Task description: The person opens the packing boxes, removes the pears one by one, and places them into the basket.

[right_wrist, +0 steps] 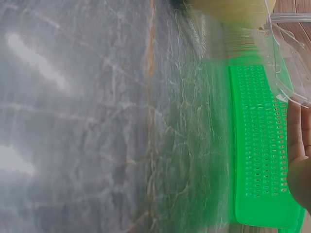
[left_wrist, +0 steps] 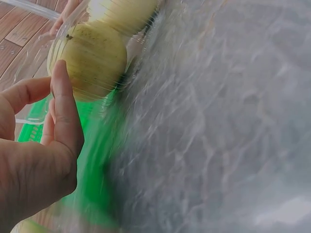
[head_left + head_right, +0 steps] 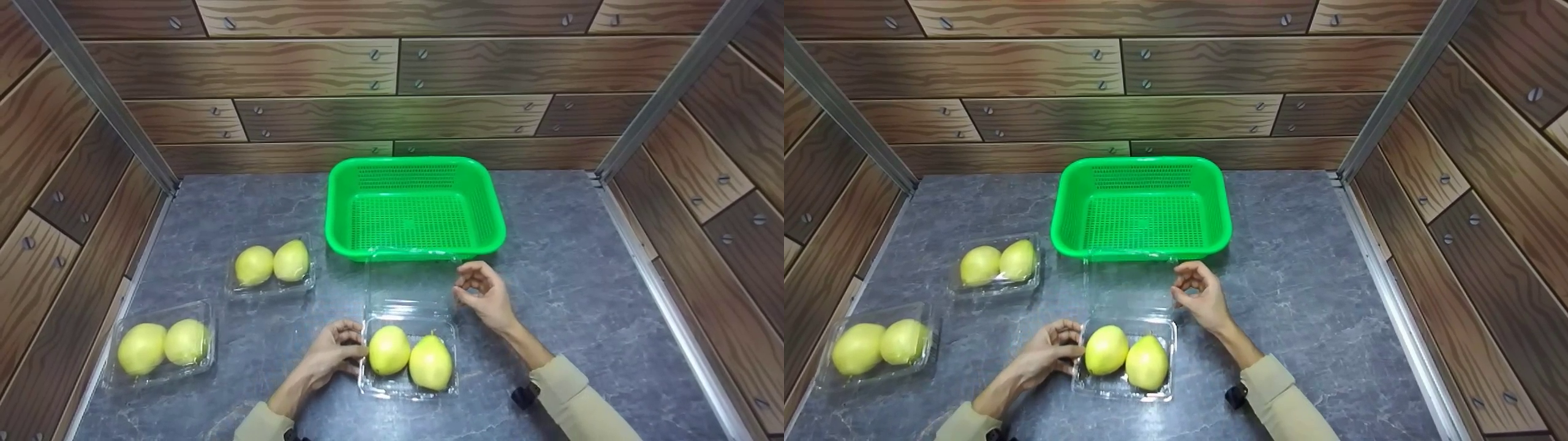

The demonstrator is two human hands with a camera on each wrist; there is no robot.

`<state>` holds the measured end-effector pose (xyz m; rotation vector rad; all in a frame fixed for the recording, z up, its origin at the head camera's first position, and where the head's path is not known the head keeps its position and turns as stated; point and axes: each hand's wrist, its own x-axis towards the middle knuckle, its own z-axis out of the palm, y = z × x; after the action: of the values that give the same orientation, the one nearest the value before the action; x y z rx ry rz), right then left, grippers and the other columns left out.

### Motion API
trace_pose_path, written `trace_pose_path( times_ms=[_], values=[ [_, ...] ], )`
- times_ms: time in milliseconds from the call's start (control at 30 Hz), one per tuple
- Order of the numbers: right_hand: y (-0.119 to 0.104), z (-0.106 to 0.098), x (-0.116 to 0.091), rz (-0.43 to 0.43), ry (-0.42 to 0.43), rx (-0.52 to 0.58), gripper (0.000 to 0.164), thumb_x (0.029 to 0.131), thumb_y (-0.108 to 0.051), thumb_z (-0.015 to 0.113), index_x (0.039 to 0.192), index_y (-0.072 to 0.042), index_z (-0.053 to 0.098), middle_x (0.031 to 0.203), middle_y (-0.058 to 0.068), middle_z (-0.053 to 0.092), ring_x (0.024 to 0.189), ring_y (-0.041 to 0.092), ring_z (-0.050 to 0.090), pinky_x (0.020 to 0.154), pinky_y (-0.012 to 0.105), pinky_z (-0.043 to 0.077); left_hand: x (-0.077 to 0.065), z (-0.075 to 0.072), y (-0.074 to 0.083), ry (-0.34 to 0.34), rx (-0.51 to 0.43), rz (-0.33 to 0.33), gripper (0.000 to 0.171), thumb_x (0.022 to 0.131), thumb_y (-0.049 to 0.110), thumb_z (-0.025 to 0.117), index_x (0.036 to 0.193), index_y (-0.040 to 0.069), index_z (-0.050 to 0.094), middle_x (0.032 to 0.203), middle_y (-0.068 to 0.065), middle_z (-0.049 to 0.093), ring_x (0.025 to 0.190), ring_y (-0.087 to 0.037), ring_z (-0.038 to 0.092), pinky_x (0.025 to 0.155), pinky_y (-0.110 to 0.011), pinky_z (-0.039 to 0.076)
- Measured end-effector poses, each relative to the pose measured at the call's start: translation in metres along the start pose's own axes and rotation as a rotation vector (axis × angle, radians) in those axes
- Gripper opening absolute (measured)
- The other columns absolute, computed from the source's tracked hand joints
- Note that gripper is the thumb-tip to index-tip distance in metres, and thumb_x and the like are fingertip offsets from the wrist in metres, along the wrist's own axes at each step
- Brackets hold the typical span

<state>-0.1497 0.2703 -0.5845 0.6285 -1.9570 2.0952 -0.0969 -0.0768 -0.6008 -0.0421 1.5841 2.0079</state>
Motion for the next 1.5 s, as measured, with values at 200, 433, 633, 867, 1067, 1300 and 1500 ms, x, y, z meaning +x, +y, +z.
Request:
trace_pose_path(
  times_ms=[200,433,633,867,1067,1300,1500],
  values=[
    [0.000,-0.001,0.002,0.041,-0.039,-0.018,0.039,0.089,0.014,0.072,0.118,0.027,0.049,0.087,0.017,0.065,0.073,0.009,0.066,0.055,0.022,0.058,-0.008,0.005,-0.005,-0.057,-0.033,-0.011,0.040,0.082,-0.010,0.073,0.115,-0.003,0.052,0.093,-0.003,0.060,0.071,-0.014,0.064,0.055,-0.027,0.064],
    [-0.001,0.000,0.002,0.152,-0.024,-0.045,0.039,0.082,0.022,0.068,0.117,0.023,0.050,0.087,0.001,0.065,0.070,0.007,0.063,0.054,0.019,0.056,-0.014,0.012,-0.011,-0.071,-0.060,-0.035,0.040,0.081,-0.013,0.072,0.113,0.000,0.050,0.094,-0.004,0.059,0.074,-0.015,0.064,0.057,-0.030,0.065],
    [-0.002,-0.002,0.003,0.244,-0.042,-0.059,0.042,0.080,0.022,0.067,0.118,0.023,0.048,0.088,-0.002,0.063,0.071,0.005,0.063,0.054,0.016,0.052,-0.018,0.014,-0.016,-0.087,-0.072,-0.036,0.042,0.082,-0.012,0.072,0.114,0.000,0.048,0.095,-0.005,0.058,0.073,-0.015,0.064,0.058,-0.030,0.065],
    [-0.001,-0.005,0.006,0.419,-0.066,-0.053,0.045,0.081,0.021,0.063,0.122,0.021,0.045,0.085,-0.002,0.062,0.065,0.006,0.062,0.052,0.017,0.054,-0.020,0.015,-0.018,-0.106,-0.072,-0.032,0.040,0.082,-0.011,0.072,0.113,0.000,0.049,0.094,-0.005,0.059,0.075,-0.015,0.063,0.058,-0.030,0.065],
    [-0.001,-0.005,0.008,0.568,-0.069,-0.042,0.047,0.083,0.016,0.062,0.127,0.015,0.044,0.082,0.000,0.061,0.061,0.011,0.064,0.053,0.029,0.063,-0.021,0.017,-0.017,-0.110,-0.063,-0.027,0.041,0.082,-0.012,0.071,0.113,-0.001,0.048,0.093,-0.005,0.059,0.074,-0.015,0.063,0.057,-0.029,0.065],
    [0.002,-0.004,0.009,0.705,-0.008,-0.106,0.050,0.080,0.015,0.061,0.129,0.010,0.050,0.082,-0.001,0.061,0.063,0.012,0.061,0.053,0.029,0.063,-0.020,0.018,-0.016,-0.110,-0.073,-0.033,0.041,0.082,-0.013,0.071,0.115,-0.002,0.048,0.094,-0.006,0.059,0.073,-0.015,0.064,0.057,-0.029,0.065],
    [0.005,-0.003,0.013,0.747,0.017,-0.122,0.047,0.083,0.013,0.061,0.129,0.009,0.052,0.081,-0.002,0.060,0.062,0.011,0.061,0.052,0.026,0.060,-0.016,0.017,-0.015,-0.107,-0.073,-0.023,0.042,0.083,-0.012,0.070,0.117,-0.002,0.049,0.095,-0.005,0.059,0.075,-0.016,0.063,0.058,-0.029,0.065]
  ],
)
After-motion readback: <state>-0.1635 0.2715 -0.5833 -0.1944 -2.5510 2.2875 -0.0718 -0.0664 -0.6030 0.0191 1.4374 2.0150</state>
